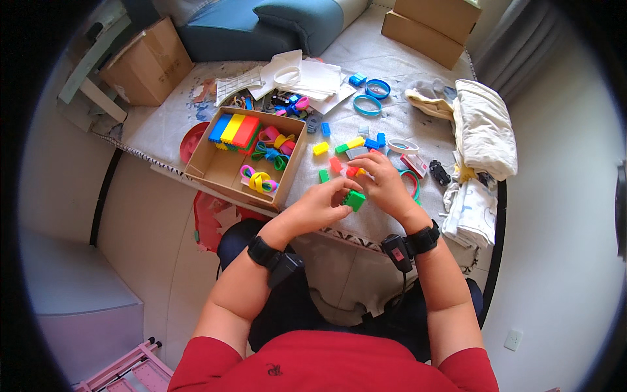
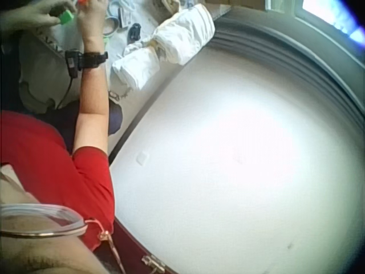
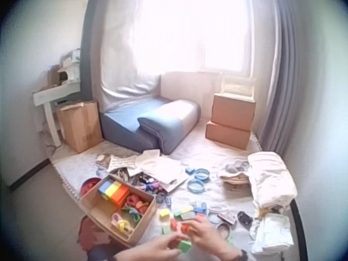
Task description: The person assembles various colorful interlocking toy blocks by hand, connecting multiple red, green, yellow, and blue pieces together while seated on the floor.
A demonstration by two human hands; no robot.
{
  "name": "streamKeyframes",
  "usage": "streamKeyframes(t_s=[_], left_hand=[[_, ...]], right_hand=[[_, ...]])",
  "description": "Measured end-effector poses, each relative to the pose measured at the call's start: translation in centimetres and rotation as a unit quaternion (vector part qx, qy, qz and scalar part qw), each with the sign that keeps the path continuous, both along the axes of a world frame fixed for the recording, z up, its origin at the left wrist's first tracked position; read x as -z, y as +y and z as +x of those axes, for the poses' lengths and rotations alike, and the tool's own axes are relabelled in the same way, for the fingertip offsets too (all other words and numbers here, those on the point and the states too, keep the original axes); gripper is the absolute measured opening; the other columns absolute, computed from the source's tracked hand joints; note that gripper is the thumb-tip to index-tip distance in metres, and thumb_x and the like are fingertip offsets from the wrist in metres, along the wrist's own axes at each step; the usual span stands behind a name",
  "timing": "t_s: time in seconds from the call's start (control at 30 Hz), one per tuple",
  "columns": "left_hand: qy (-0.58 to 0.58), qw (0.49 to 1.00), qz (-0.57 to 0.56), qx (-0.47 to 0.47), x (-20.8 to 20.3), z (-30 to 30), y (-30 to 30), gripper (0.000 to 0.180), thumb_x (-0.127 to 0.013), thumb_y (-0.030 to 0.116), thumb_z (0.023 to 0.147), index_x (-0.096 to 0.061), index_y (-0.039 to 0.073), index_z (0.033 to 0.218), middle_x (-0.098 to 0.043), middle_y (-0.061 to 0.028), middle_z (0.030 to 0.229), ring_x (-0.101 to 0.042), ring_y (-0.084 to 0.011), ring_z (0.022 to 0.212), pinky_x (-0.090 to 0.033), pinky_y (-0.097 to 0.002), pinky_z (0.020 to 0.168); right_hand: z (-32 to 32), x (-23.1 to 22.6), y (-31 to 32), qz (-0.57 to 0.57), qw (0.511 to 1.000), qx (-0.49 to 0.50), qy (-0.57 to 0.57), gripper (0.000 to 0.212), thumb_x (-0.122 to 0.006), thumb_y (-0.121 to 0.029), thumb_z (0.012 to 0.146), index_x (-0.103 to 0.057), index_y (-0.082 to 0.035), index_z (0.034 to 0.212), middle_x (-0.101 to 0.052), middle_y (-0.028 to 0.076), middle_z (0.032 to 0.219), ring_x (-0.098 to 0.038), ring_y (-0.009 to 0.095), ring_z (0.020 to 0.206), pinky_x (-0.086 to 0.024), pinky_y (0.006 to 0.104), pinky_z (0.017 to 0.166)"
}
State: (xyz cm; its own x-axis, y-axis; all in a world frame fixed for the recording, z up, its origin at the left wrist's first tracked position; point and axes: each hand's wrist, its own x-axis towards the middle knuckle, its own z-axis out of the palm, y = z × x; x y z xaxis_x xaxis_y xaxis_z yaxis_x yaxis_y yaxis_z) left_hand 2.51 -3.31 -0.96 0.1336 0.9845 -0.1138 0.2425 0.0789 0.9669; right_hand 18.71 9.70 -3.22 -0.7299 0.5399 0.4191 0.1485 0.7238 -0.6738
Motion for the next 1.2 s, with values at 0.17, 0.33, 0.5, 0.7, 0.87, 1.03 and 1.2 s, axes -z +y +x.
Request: streamKeyframes(t_s=[0.17, 0.33, 0.5, 0.7, 0.87, 1.03, 1.2], left_hand=[[-0.076, 0.995, 0.028, -0.053, 2.9, -0.4, 0.9, 0.041, -0.062, 0.001, 0.089, -0.051, 0.004, 0.128, -0.06, 0.0, 0.102, -0.058, -0.0058, 0.092, -0.048, -0.0234, 0.078], [-0.122, 0.99, 0.04, -0.056, 4.0, -1.0, 2.0, 0.041, -0.061, 0.001, 0.091, -0.049, 0.004, 0.13, -0.06, -0.0004, 0.107, -0.059, -0.007, 0.096, -0.048, -0.0241, 0.083], [-0.095, 0.992, 0.062, -0.052, 3.8, 0.4, 2.7, 0.043, -0.06, 0.0, 0.09, -0.048, 0.005, 0.131, -0.06, -0.0024, 0.112, -0.062, -0.0104, 0.098, -0.05, -0.0259, 0.083], [-0.176, 0.98, 0.03, -0.086, 3.6, 2.0, 2.9, 0.04, -0.059, 0.001, 0.09, -0.049, 0.003, 0.129, -0.06, -0.0056, 0.112, -0.065, -0.0143, 0.098, -0.052, -0.0264, 0.079], [-0.138, 0.985, 0.056, -0.087, 4.0, 2.2, 3.4, 0.034, -0.064, 0.006, 0.09, -0.053, 0.002, 0.123, -0.063, -0.0069, 0.109, -0.067, -0.0131, 0.092, -0.054, -0.0265, 0.071], [-0.171, 0.982, 0.002, -0.085, 3.9, 2.3, 3.6, 0.032, -0.065, 0.013, 0.093, -0.054, 0.004, 0.122, -0.063, -0.0044, 0.106, -0.066, -0.0112, 0.089, -0.053, -0.0251, 0.069], [-0.206, 0.976, 0.008, -0.069, 4.7, 2.1, 3.9, 0.034, -0.063, 0.014, 0.095, -0.052, 0.004, 0.125, -0.063, -0.004, 0.109, -0.064, -0.0109, 0.096, -0.054, -0.0255, 0.073]], right_hand=[[-1.1, 1.1, -0.1, 0.052, 0.998, 0.006, -0.027, 0.025, -0.063, 0.004, 0.073, -0.064, -0.003, 0.097, -0.058, 0.015, 0.102, -0.055, 0.036, 0.102, -0.045, 0.0428, 0.089], [-0.8, 1.6, -0.1, 0.085, 0.995, 0.02, -0.04, 0.031, -0.065, 0.006, 0.072, -0.062, -0.002, 0.101, -0.057, 0.016, 0.101, -0.057, 0.036, 0.097, -0.047, 0.0402, 0.087], [0.8, 0.0, -1.2, 0.024, 0.995, 0.09, 0.046, 0.033, -0.062, 0.006, 0.073, -0.059, -0.003, 0.105, -0.056, 0.018, 0.107, -0.054, 0.039, 0.107, -0.045, 0.0417, 0.093], [2.3, -0.9, -2.8, -0.05, 0.988, 0.112, 0.092, 0.036, -0.065, 0.004, 0.075, -0.057, -0.004, 0.109, -0.056, 0.014, 0.108, -0.056, 0.032, 0.1, -0.048, 0.0365, 0.086], [3.5, -0.3, -2.9, -0.067, 0.986, 0.132, 0.075, 0.038, -0.066, 0.004, 0.077, -0.056, -0.003, 0.113, -0.055, 0.013, 0.104, -0.058, 0.029, 0.096, -0.049, 0.0342, 0.083], [3.8, -0.6, -2.9, -0.1, 0.986, 0.121, 0.058, 0.042, -0.069, 0.002, 0.077, -0.055, -0.003, 0.117, -0.058, 0.014, 0.107, -0.059, 0.032, 0.098, -0.049, 0.037, 0.086], [3.6, -0.2, -3.2, 0.007, 0.995, 0.092, 0.022, 0.047, -0.07, 0.0, 0.077, -0.055, -0.005, 0.121, -0.061, 0.014, 0.111, -0.058, 0.032, 0.103, -0.048, 0.0391, 0.087]])
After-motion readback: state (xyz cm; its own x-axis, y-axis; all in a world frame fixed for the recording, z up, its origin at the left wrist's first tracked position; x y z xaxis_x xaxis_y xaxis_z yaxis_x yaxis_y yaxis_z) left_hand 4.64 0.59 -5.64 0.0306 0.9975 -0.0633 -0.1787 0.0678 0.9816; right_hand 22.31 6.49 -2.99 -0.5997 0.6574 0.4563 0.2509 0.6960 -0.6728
